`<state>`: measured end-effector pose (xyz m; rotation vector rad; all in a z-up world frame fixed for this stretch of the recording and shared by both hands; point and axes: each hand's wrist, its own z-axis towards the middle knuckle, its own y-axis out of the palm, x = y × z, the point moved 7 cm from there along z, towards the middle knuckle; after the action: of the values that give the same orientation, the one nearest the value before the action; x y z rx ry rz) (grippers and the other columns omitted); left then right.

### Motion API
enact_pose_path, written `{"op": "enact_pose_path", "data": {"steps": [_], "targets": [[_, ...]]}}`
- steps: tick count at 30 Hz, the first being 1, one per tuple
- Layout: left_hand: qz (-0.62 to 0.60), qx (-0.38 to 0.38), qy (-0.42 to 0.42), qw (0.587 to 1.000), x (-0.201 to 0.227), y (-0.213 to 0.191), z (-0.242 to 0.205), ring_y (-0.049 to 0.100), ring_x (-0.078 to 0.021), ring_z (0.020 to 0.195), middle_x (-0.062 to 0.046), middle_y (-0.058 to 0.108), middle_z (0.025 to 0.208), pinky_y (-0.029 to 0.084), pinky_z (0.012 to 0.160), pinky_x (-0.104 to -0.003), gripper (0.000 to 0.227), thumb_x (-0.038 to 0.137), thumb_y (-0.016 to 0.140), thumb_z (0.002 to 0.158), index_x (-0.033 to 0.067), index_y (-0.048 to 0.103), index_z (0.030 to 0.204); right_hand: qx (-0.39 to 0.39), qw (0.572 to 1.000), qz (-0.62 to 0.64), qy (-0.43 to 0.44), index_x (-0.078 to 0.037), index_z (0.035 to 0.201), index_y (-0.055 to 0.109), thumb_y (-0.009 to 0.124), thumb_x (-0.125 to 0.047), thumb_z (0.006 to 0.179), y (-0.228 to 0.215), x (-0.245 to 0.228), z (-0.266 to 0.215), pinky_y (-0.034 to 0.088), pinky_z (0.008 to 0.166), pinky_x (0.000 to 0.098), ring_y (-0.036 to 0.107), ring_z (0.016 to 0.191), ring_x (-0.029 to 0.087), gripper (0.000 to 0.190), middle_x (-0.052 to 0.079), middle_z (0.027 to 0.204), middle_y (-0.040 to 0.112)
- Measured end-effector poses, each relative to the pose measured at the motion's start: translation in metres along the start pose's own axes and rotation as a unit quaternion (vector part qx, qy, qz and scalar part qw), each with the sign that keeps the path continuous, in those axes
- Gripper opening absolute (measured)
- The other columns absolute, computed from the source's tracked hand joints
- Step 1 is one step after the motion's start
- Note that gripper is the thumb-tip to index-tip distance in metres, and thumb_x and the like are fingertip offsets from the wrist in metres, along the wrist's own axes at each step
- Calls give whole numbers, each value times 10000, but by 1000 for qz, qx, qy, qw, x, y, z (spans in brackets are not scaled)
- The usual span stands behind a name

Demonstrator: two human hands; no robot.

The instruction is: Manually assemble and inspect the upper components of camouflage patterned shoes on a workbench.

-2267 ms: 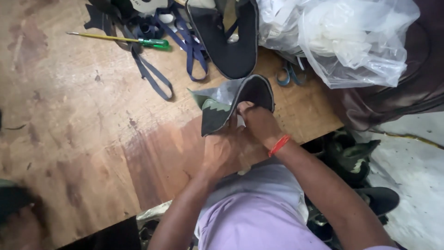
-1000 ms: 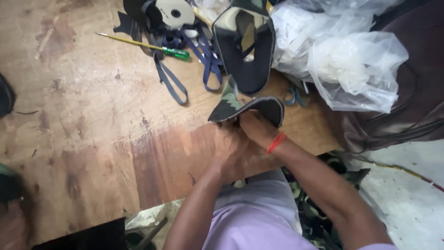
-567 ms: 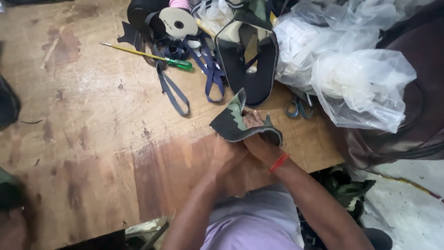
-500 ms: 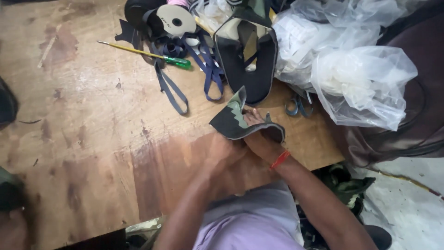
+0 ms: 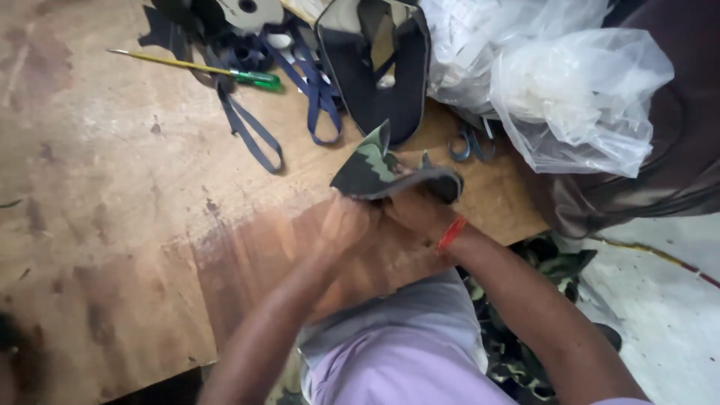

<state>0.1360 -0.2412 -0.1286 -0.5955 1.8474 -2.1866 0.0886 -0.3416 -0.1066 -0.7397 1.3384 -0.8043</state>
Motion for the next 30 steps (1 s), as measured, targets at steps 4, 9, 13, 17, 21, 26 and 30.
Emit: {"op": "enact_pose_path", "data": {"steps": [4, 9, 13, 17, 21, 26, 30], "targets": [[-28, -1, -33, 999, -19, 14, 12, 671, -347, 1016, -190, 710, 1090, 480, 909, -512, 269, 169, 588, 942, 18, 715, 1126, 6, 994, -106, -7, -31, 1341, 616, 643, -182, 807, 11, -21, -32, 299, 1109, 512, 454, 1322, 442, 555, 293, 1391, 546], [-43, 4, -75, 996, -55, 13, 33, 709, -344, 917, -200, 719, 1023, 535, 797, -481, 198, 91, 584, 974, 22, 715, 1106, 80, 993, -28, -76, -61, 1347, 594, 584, -133, 926, 20, -23, -44, 399, 1133, 459, 576, 1296, 350, 427, 193, 1361, 656], [-57, -11, -110, 992, -73, 41, 20, 739, -341, 839, -207, 726, 969, 580, 709, -456, 161, 29, 582, 999, 26, 715, 1091, 122, 985, -94, -73, -96, 1191, 660, 585, -117, 907, 3, -47, -43, 548, 953, 450, 685, 1105, 367, 295, 205, 1213, 723], [-104, -43, -77, 991, -73, 25, 15, 726, -382, 896, -253, 701, 962, 580, 819, -430, 266, 70, 657, 755, 10, 715, 1007, 10, 993, -120, 12, -104, 1175, 680, 569, -93, 940, -1, -30, -29, 565, 765, 495, 704, 833, 369, 260, 165, 854, 725], [-165, -7, -64, 984, -51, -22, -8, 676, -388, 1035, -249, 681, 1084, 533, 897, -435, 308, 74, 638, 799, 1, 687, 1094, 11, 996, -78, -50, -86, 1145, 648, 567, -87, 918, -5, -39, -28, 549, 695, 512, 697, 773, 389, 240, 180, 804, 709], [-95, 86, 76, 989, -6, -59, -49, 664, -366, 1121, -211, 674, 1177, 514, 980, -441, 368, 35, 576, 836, 25, 656, 1194, -50, 988, -102, 109, -122, 1330, 610, 606, -221, 920, -2, -39, -26, 535, 618, 546, 681, 660, 432, 423, 243, 722, 708], [-99, 86, 96, 987, 21, -93, -56, 657, -360, 1144, -175, 642, 1257, 506, 986, -470, 484, 71, 587, 837, 31, 578, 1320, 75, 985, -155, -29, -7, 1257, 674, 576, -134, 890, 28, -28, -27, 534, 498, 528, 695, 591, 383, 401, 234, 883, 738]]}}
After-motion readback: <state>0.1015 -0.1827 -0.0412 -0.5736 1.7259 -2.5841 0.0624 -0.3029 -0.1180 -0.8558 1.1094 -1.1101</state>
